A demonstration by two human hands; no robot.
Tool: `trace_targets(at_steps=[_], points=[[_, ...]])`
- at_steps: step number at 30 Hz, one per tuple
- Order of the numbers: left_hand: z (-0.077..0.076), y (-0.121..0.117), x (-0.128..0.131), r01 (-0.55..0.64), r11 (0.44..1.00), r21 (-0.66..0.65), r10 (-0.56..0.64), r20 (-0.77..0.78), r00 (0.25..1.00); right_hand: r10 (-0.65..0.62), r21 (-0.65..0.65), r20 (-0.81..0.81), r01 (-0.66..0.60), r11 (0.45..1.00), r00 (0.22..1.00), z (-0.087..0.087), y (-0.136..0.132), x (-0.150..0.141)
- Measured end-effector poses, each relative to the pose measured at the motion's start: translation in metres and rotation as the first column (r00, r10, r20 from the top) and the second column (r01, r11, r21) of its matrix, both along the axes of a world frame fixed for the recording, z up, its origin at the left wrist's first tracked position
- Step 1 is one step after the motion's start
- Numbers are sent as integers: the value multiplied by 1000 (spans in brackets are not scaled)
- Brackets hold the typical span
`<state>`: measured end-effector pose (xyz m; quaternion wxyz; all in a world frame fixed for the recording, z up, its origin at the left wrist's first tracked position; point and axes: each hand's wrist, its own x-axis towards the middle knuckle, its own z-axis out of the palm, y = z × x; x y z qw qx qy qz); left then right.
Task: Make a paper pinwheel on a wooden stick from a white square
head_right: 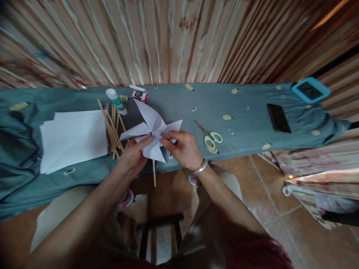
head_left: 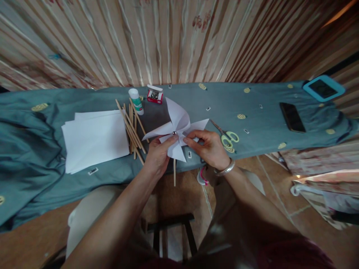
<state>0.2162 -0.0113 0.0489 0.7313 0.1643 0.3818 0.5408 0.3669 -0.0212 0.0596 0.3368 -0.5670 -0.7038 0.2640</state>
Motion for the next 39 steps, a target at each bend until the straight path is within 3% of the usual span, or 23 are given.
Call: trace_targets(at_steps=[31, 39], points=[[-6, 2, -1, 7, 1000, -13, -8, -20, 1000, 26, -59, -30, -28, 998, 999, 6, 2, 0], [-4, 2, -2, 4, 998, -67, -4, -7, 1000, 15, -49, -73, -19, 999, 997, 3, 3, 0]])
